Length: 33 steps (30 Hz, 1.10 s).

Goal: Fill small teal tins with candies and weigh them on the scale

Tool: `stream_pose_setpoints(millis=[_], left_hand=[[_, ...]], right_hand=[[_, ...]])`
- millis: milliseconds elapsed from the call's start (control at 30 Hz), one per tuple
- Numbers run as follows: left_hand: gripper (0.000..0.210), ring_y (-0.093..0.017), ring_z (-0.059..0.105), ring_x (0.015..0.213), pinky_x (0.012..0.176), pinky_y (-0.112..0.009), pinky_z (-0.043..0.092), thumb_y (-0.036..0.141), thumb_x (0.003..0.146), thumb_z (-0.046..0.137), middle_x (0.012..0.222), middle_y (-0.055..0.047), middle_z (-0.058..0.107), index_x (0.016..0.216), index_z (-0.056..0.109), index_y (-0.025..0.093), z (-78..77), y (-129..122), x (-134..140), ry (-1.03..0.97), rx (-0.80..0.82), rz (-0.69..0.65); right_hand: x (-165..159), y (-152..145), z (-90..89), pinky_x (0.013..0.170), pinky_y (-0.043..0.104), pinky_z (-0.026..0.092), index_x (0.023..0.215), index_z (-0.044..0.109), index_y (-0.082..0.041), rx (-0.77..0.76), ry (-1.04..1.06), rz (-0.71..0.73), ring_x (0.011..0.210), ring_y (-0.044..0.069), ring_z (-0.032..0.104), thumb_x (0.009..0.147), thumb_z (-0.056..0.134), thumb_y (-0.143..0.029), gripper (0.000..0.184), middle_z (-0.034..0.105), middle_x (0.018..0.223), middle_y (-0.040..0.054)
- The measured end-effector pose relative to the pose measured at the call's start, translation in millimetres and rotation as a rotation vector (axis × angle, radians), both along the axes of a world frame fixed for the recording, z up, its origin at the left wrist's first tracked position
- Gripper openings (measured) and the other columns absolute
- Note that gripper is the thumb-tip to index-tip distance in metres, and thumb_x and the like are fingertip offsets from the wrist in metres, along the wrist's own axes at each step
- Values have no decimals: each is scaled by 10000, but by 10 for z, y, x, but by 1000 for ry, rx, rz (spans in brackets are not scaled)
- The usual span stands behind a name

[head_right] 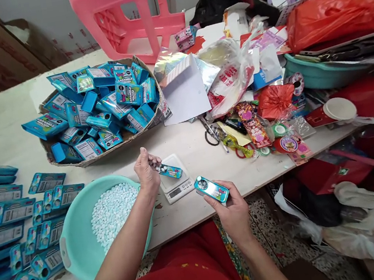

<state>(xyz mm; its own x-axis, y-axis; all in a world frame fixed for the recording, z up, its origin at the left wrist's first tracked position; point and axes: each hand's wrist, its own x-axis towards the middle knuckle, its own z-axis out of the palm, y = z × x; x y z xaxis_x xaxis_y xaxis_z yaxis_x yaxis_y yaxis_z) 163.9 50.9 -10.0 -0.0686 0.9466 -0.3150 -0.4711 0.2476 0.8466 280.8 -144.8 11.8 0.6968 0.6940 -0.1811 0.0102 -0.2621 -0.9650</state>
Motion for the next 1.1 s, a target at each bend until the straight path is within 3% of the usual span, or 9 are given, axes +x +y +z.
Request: stream_pose_setpoints(millis=[233, 333, 433, 567, 700, 767, 867, 1000, 1100], left_hand=[[505, -38, 317, 362, 349, -174, 202, 571, 695, 681, 456, 76, 343, 593, 377, 181, 100, 93, -168, -209, -183, 5], [488, -33, 281, 363, 338, -158, 169, 529, 738, 665, 462, 83, 296, 602, 345, 186, 217, 105, -457, -327, -277, -71], [439, -34, 292, 373, 340, -152, 187, 466, 763, 663, 477, 75, 315, 610, 366, 181, 288, 0, -913, -287, -279, -125], [358, -45, 374, 419, 373, -154, 268, 423, 735, 689, 516, 46, 402, 637, 470, 157, 171, -311, -1631, 116, -219, -101], [378, -32, 284, 369, 342, -152, 183, 458, 709, 676, 482, 56, 363, 609, 480, 150, -45, -609, -2091, 448, -370, -202], [360, -37, 291, 377, 349, -155, 183, 476, 695, 669, 517, 54, 389, 671, 512, 152, -94, -678, -2150, 450, -412, -239], [319, -77, 391, 457, 403, -181, 274, 467, 699, 644, 610, 22, 469, 746, 558, 164, -76, -669, -2119, 513, -326, -287], [193, -210, 555, 733, 658, -288, 438, 379, 676, 680, 749, -55, 611, 691, 629, 194, 26, -562, -2025, 1030, -29, -631], [169, -288, 567, 942, 869, -389, 420, 374, 749, 632, 922, -88, 657, 811, 673, 222, 86, -476, -1806, 1298, 209, -608]], right_hand=[[-12, -28, 8, 737, 335, 541, 991, 598, -196, -12, 3, -10, 803, 187, 617, 660, 775, -360, 410, 647, 905, 38], [-19, -47, 16, 762, 362, 536, 988, 600, -186, -6, -3, -30, 811, 197, 617, 646, 781, -370, 428, 648, 914, 50], [-34, -64, 18, 793, 381, 527, 993, 602, -179, -1, -8, -48, 830, 203, 615, 637, 785, -377, 448, 646, 933, 59], [-67, -80, -11, 812, 381, 519, 991, 605, -184, 17, -9, -71, 838, 198, 612, 624, 795, -368, 452, 643, 929, 48], [-124, -74, -47, 802, 368, 516, 985, 606, -186, 30, 27, -94, 837, 194, 615, 610, 807, -351, 457, 645, 921, 41], [-153, -65, -53, 807, 375, 514, 986, 605, -182, 31, 42, -94, 842, 197, 615, 606, 809, -353, 465, 646, 924, 44], [-182, -55, -51, 820, 386, 509, 987, 604, -180, 23, 40, -86, 850, 202, 615, 605, 809, -362, 471, 645, 931, 46], [-178, -60, -59, 813, 373, 507, 1000, 603, -188, 4, 39, -79, 835, 195, 618, 610, 809, -363, 475, 648, 929, 41], [-154, -66, -77, 811, 363, 508, 1012, 603, -190, 9, 47, -77, 837, 191, 619, 620, 805, -360, 473, 648, 943, 43]])
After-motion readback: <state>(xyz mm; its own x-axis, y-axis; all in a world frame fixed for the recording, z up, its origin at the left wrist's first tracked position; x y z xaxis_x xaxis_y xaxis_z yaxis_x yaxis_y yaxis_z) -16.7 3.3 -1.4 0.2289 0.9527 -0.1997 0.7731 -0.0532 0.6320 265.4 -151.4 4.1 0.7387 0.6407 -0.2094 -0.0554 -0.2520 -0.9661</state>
